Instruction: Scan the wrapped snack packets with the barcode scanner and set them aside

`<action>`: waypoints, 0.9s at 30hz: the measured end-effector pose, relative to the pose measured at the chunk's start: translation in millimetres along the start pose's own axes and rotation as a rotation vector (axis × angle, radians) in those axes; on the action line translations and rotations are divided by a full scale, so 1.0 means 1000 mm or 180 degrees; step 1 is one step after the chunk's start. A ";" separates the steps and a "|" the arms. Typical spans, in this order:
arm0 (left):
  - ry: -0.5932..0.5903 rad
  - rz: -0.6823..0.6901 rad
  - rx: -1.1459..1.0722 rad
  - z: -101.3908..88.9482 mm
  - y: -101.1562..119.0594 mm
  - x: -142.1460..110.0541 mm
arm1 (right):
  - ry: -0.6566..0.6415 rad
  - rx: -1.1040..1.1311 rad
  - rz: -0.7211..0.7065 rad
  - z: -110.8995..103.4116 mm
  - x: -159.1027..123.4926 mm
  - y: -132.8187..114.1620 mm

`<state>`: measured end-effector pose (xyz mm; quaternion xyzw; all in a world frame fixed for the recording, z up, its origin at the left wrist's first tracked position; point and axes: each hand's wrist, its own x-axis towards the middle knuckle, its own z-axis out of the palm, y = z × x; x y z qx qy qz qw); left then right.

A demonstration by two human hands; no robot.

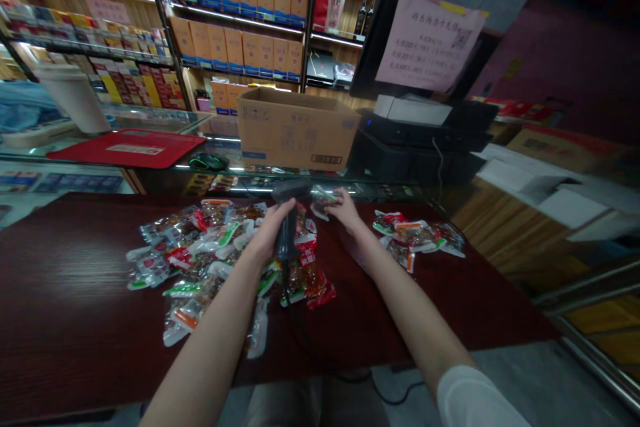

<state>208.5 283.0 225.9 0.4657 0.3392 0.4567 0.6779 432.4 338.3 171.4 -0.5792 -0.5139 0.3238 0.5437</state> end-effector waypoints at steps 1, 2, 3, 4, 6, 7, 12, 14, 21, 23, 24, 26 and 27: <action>-0.0169 0.0007 0.0008 0.002 0.000 -0.002 | -0.0049 0.0304 -0.0011 -0.010 -0.008 -0.005; -0.0337 0.0015 0.0040 0.005 0.000 -0.003 | -0.0050 0.0523 -0.0018 -0.021 -0.017 -0.010; -0.0496 0.0014 0.0089 0.008 0.000 -0.005 | -0.0019 0.0670 -0.0029 -0.033 -0.026 -0.015; -0.0646 -0.0016 0.0152 0.011 -0.001 -0.008 | 0.0008 0.0796 0.0001 -0.045 -0.035 -0.019; -0.0903 -0.0163 0.0298 0.017 -0.003 -0.012 | 0.0096 0.1029 0.0089 -0.067 -0.054 -0.025; -0.1008 -0.0240 0.0368 0.020 -0.005 -0.014 | 0.0136 0.1105 0.0149 -0.077 -0.062 -0.026; -0.1376 -0.0351 0.0686 0.031 -0.012 -0.021 | 0.0379 0.1320 0.0471 -0.104 -0.093 -0.015; -0.1448 -0.0388 0.0752 0.033 -0.013 -0.022 | 0.0444 0.1365 0.0511 -0.107 -0.097 -0.009; -0.1363 -0.0425 0.0925 0.034 -0.014 -0.025 | 0.0198 0.1486 0.0436 -0.112 -0.101 -0.010; -0.1328 -0.0425 0.0935 0.036 -0.013 -0.026 | 0.0150 0.1553 0.0455 -0.113 -0.102 -0.011; -0.1306 -0.0430 0.0923 0.036 -0.012 -0.027 | 0.0129 0.1559 0.0462 -0.113 -0.103 -0.011; -0.1300 -0.0438 0.0893 0.038 -0.012 -0.028 | 0.0069 0.1520 0.0456 -0.112 -0.103 -0.010; -0.1313 -0.0437 0.0897 0.038 -0.013 -0.028 | 0.0037 0.1494 0.0445 -0.112 -0.103 -0.010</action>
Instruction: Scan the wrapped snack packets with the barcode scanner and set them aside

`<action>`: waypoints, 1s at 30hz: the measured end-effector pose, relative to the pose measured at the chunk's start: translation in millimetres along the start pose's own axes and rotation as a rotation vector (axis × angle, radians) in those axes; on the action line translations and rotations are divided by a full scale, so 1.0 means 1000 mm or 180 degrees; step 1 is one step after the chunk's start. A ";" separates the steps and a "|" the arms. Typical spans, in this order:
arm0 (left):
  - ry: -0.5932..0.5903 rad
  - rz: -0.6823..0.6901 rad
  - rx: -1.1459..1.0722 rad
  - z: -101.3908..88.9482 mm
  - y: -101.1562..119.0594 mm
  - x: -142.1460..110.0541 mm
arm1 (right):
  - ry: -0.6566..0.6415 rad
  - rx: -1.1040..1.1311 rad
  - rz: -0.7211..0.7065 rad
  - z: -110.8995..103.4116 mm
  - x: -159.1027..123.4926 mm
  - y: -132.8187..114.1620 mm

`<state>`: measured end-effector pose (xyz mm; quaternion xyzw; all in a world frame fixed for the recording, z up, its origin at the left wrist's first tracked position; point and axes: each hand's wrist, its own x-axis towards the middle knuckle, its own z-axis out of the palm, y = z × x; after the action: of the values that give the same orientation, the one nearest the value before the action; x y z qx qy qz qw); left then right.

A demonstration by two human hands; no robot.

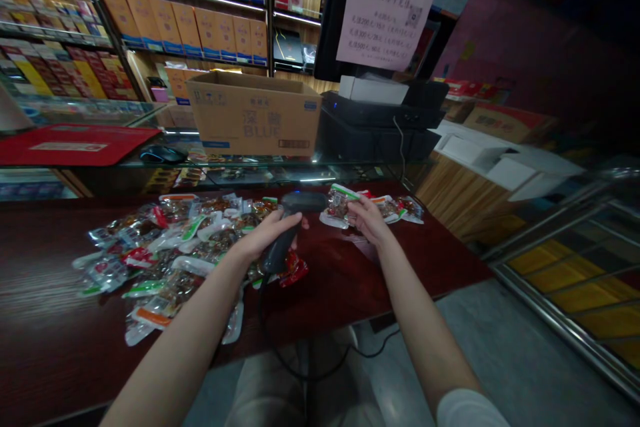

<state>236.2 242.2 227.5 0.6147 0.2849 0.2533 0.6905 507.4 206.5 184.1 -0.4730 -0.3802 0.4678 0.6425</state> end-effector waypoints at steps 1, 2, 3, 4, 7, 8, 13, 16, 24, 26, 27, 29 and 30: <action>-0.0023 0.0002 0.0029 0.000 -0.001 0.000 | -0.0020 -0.0016 -0.0008 0.000 0.000 0.001; -0.0044 0.0004 0.0075 0.000 -0.002 0.001 | -0.0025 -0.0019 -0.0016 0.001 0.001 0.002; -0.0071 0.0001 0.0126 0.000 -0.003 0.001 | -0.0021 -0.0013 -0.0023 0.002 0.001 0.004; -0.0091 -0.0010 0.0170 0.000 -0.004 0.002 | -0.0007 -0.0008 -0.0028 0.002 0.002 0.005; -0.0095 -0.0060 0.0206 0.000 -0.007 0.004 | 0.0017 -0.0030 -0.0038 0.004 0.002 0.007; -0.0069 -0.0071 0.0181 0.000 -0.008 0.005 | -0.0007 -0.0053 -0.0030 0.004 0.002 0.007; 0.0106 -0.0022 0.0025 0.000 -0.007 0.005 | -0.0062 -0.0223 -0.0006 0.007 0.000 0.007; 0.0107 0.0010 0.0030 0.000 -0.005 0.004 | 0.0199 -0.0616 -0.0322 0.003 0.002 0.004; 0.0299 0.0116 -0.0143 -0.005 0.000 0.005 | 0.1736 -0.3308 -0.1168 -0.069 0.017 -0.041; 0.0396 0.0114 -0.0282 -0.008 0.002 0.004 | 0.1834 -0.4188 -0.0602 -0.087 0.019 -0.048; 0.0449 0.0123 -0.0339 -0.011 0.004 0.004 | 0.1866 -0.4492 -0.0337 -0.093 0.019 -0.049; 0.0549 0.0226 -0.0399 -0.018 0.007 0.002 | 0.1950 -0.4836 -0.0077 -0.098 0.017 -0.045; 0.0600 0.0315 -0.0409 -0.022 0.009 0.001 | 0.1974 -0.4909 -0.0132 -0.097 0.015 -0.041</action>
<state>221.5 259.6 234.4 0.5559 0.3011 0.3614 0.6853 612.1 192.1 198.5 -0.8810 -0.4084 -0.0875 0.2222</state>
